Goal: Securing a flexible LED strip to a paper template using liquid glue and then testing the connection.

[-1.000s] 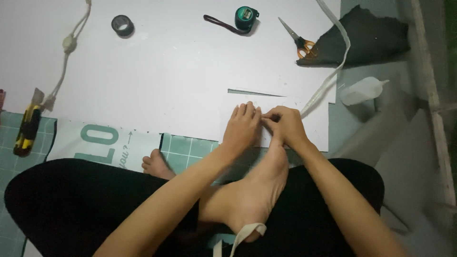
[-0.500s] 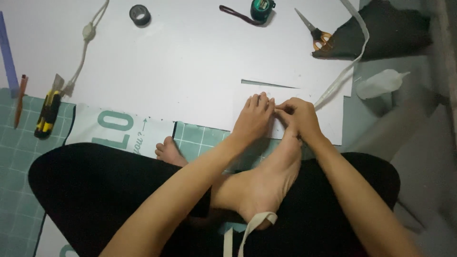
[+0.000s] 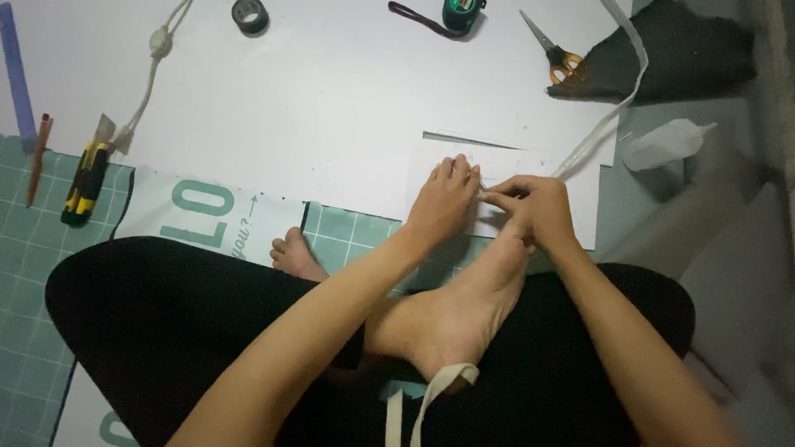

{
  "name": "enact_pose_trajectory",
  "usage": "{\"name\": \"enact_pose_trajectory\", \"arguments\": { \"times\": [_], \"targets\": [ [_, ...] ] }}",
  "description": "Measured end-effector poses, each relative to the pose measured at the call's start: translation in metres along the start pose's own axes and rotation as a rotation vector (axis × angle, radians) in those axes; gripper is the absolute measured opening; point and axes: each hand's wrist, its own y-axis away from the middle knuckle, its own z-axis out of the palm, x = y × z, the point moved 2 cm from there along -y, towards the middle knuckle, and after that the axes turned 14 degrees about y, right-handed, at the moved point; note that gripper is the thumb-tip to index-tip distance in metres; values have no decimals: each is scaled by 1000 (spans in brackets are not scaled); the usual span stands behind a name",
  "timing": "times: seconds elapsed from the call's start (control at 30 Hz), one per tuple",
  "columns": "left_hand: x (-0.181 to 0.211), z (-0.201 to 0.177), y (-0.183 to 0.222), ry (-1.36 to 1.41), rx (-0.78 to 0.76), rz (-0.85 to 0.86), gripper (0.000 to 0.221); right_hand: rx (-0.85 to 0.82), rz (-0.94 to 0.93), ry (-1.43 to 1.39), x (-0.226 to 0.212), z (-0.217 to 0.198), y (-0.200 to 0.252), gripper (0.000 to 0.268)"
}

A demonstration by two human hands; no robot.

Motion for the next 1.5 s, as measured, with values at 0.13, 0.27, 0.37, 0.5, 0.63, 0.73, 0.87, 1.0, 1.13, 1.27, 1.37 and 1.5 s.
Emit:
{"name": "enact_pose_trajectory", "arguments": {
  "times": [0.13,0.27,0.37,0.5,0.63,0.73,0.87,1.0,1.13,1.27,1.37,1.5],
  "targets": [
    [-10,11,-2,6,-13,-4,41,33,-39,10,4,7,-7,12],
    [-2,-8,6,26,-6,-20,43,109,-217,-42,0,8,-5,6],
    [-1,-16,8,33,-8,-22,47,120,-336,-8,-2,6,-9,7],
    [-6,-2,7,-15,-24,25,56,63,-310,27,-14,2,-1,26],
    [-6,2,8,-45,-13,16,60,34,-382,87,-68,-24,30,26],
    [-1,-1,10,-11,-20,-9,60,-53,-384,11,-78,-21,33,38],
    [3,-4,8,-72,-72,-35,66,129,-417,299,-58,-10,19,36],
    [13,-21,9,-10,-59,-47,63,202,-513,522,-1,18,-9,40],
    [11,-17,5,56,-80,-68,57,187,-467,485,5,21,-16,43],
    [7,-20,2,-7,-102,-56,53,177,-549,528,3,16,-12,42],
    [1,-16,1,48,-111,-89,51,208,-580,546,11,19,-18,42],
    [5,-30,6,131,-124,-130,57,191,-573,516,8,18,-17,44]
  ]
}}
